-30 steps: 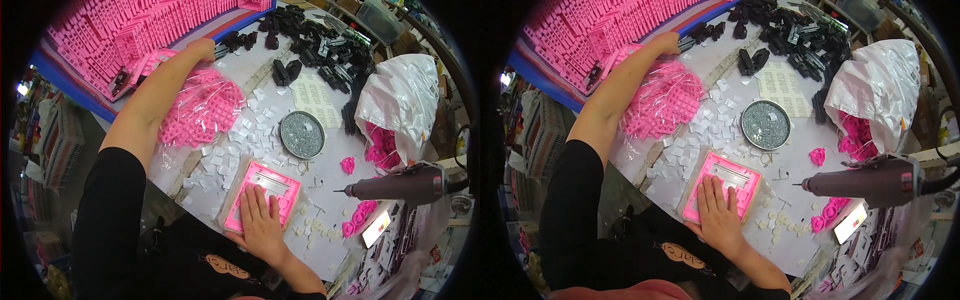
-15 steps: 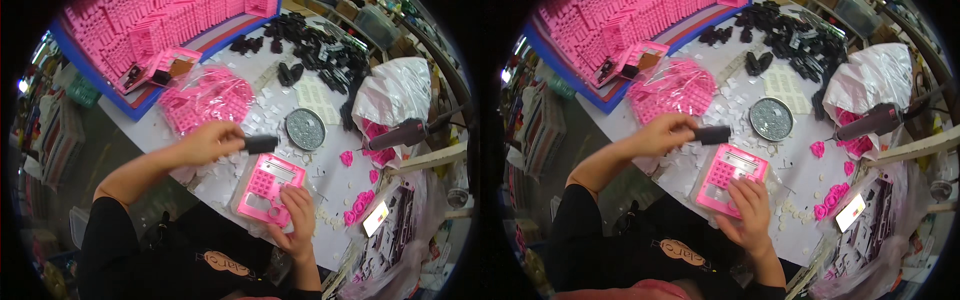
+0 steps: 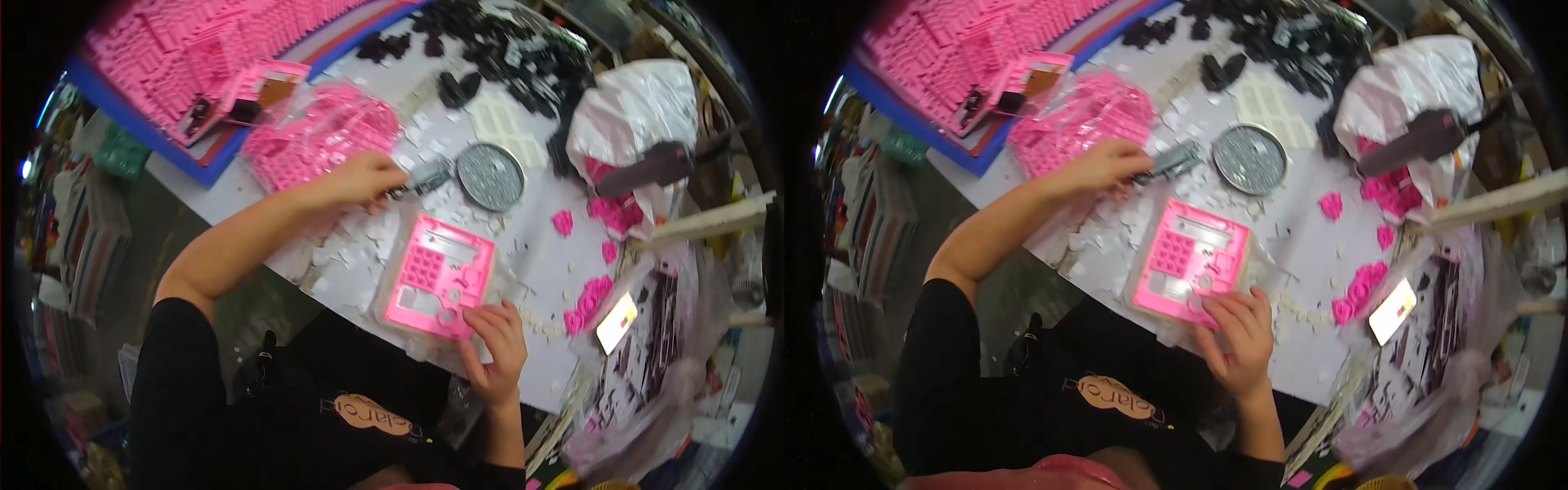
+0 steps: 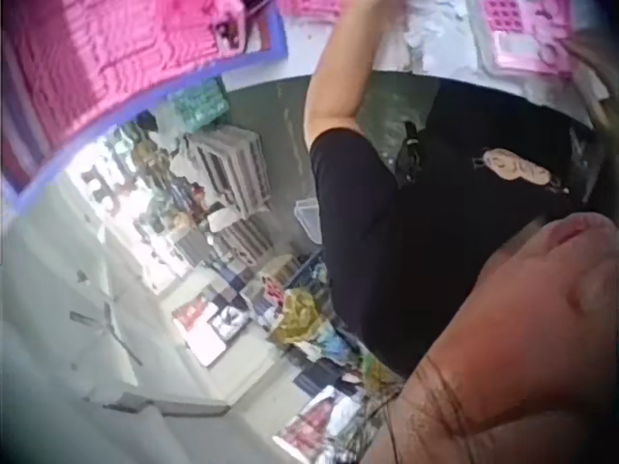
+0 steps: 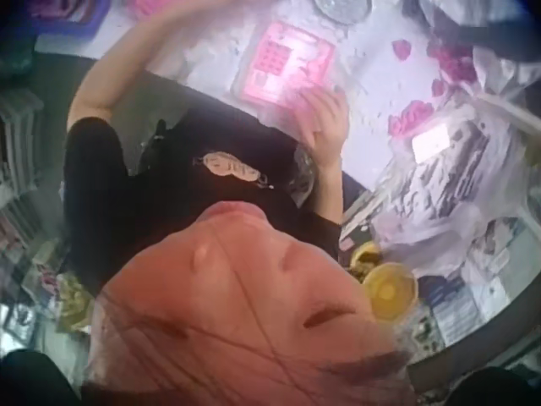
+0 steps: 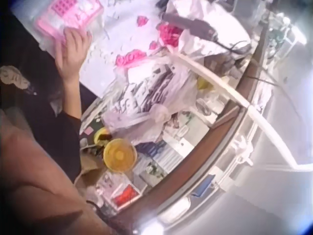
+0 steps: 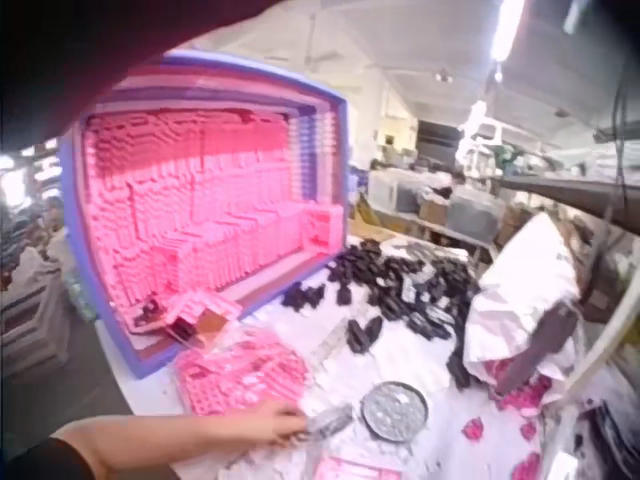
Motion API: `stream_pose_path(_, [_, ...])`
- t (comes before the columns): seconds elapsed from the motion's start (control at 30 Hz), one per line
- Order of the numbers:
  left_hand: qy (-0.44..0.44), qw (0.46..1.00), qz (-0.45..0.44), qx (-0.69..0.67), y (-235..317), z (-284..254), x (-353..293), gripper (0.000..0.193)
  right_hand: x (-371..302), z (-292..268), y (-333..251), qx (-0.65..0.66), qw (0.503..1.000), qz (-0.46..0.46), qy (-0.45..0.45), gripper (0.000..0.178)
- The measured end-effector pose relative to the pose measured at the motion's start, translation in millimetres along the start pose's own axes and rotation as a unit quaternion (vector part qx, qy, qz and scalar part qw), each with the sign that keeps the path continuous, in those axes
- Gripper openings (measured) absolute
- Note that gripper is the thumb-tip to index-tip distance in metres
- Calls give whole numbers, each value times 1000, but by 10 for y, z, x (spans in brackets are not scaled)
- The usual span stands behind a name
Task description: Assembling a toy calculator by installing internal circuit boards and securing the plastic casing.
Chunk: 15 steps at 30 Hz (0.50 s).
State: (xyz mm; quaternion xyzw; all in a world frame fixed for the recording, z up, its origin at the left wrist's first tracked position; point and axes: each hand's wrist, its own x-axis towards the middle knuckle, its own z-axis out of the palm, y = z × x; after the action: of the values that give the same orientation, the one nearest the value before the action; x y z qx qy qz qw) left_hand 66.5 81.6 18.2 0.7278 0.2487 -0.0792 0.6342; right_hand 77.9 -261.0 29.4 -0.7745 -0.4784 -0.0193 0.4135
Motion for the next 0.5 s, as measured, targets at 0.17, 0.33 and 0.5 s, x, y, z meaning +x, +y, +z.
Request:
stream_pose_path(0.17, [42, 984, 81, 156, 13, -28, -133, 32, -15, 20, 142, -21, 999, 15, 25, 28])
stream_pose_path(0.33, [138, 831, 234, 485, -43, 68, -2, 33, 9, 147, 184, -40, 999, 28, 9, 28])
stream_pose_path(0.5, [131, 775, 443, 432, -163, 414, -286, 41, -68, 91, 251, -66, 996, 60, 9, 27])
